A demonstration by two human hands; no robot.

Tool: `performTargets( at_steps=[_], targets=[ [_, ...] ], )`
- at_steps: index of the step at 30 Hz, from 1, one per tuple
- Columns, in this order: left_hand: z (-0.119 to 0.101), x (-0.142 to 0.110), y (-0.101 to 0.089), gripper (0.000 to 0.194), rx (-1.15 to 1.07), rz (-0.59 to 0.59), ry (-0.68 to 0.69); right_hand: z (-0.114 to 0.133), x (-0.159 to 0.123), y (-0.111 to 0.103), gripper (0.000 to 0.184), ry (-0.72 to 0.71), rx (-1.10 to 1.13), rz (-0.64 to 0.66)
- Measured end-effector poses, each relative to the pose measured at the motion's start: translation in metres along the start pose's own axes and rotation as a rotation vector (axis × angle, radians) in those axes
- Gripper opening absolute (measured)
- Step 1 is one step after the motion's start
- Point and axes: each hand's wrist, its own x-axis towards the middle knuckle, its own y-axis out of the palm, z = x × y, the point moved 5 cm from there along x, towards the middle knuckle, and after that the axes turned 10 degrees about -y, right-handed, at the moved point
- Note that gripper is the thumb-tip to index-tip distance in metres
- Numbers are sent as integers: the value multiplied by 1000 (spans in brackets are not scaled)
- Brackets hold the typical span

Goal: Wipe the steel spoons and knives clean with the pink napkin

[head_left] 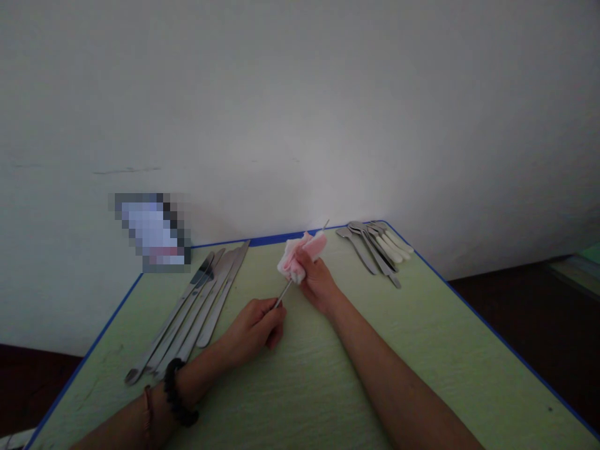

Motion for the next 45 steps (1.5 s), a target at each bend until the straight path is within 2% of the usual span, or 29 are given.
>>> performTargets(
  at_steps=[3, 7, 10, 13, 18, 20, 25, 28, 30, 33, 39, 45],
  targets=[
    [-1, 0, 0, 41, 24, -7, 17, 1, -1, 1, 44, 14, -2, 28],
    [-2, 1, -2, 44, 51, -65, 27, 8, -8, 8, 41, 17, -311, 249],
    [-1, 2, -1, 47, 70, -66, 29, 9, -11, 11, 39, 26, -404, 307],
    [-1, 2, -1, 47, 77, -68, 29, 6, -9, 8, 40, 32, -336, 236],
    [-3, -1, 1, 48, 82, -36, 37, 3, 1, -1, 42, 8, -3, -62],
    [-4, -2, 1, 46, 54, -4, 43, 3, 1, 0, 44, 27, 56, -76],
    [-8, -4, 1, 32, -35, 53, 91, 3, -5, 5, 48, 35, -78, 111],
    [-3, -1, 2, 36, -22, 43, 34, 3, -9, 9, 47, 31, -244, 269],
    [0, 1, 2, 38, 5, 7, 2, 4, -10, 10, 46, 20, -299, 295],
    [2, 3, 1, 37, 20, -33, 10, 3, -8, 8, 47, 11, -272, 246],
    [-3, 0, 1, 37, 87, -25, 1, -7, 0, -4, 51, -32, -171, 110],
    [-6, -3, 2, 37, 178, 15, 21, 1, 4, -10, 46, -56, -81, -73]
  ],
)
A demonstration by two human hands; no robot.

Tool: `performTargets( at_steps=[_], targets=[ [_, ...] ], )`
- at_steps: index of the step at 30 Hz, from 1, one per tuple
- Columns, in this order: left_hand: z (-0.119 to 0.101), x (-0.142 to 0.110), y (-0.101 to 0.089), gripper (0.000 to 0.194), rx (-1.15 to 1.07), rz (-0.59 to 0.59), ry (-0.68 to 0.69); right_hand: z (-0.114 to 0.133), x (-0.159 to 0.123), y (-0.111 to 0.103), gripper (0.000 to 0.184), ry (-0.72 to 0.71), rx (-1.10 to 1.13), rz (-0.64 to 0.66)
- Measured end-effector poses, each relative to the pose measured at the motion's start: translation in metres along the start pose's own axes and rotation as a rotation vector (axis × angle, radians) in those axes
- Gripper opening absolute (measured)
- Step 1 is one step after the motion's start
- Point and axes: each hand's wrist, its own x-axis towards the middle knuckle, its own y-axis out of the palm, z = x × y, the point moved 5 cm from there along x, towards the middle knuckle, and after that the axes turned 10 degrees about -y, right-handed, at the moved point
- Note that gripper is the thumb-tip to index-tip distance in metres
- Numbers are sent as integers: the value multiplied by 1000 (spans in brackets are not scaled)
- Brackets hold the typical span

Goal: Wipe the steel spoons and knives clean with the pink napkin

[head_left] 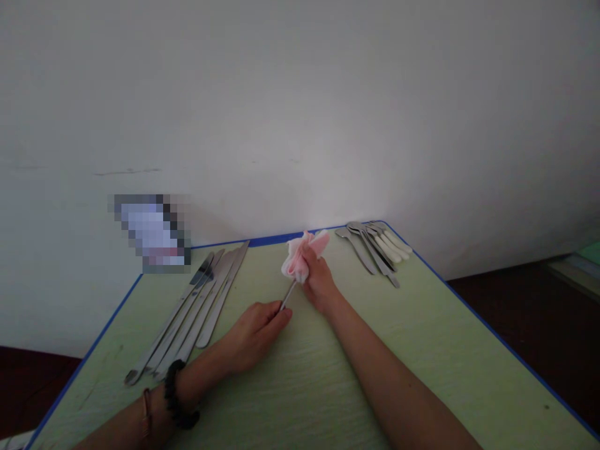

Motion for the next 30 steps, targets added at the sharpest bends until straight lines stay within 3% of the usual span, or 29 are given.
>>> performTargets(
  at_steps=[5, 22, 30],
  targets=[
    [0, 0, 2, 38, 45, 27, 41, 9, 2, 0, 40, 17, 158, -89],
    [-8, -4, 3, 39, 305, 60, 121, 19, 14, -26, 35, -42, 316, -299],
    [-2, -3, 0, 39, 157, 102, 92, 12, 11, -21, 33, -44, 192, -303]
  ],
)
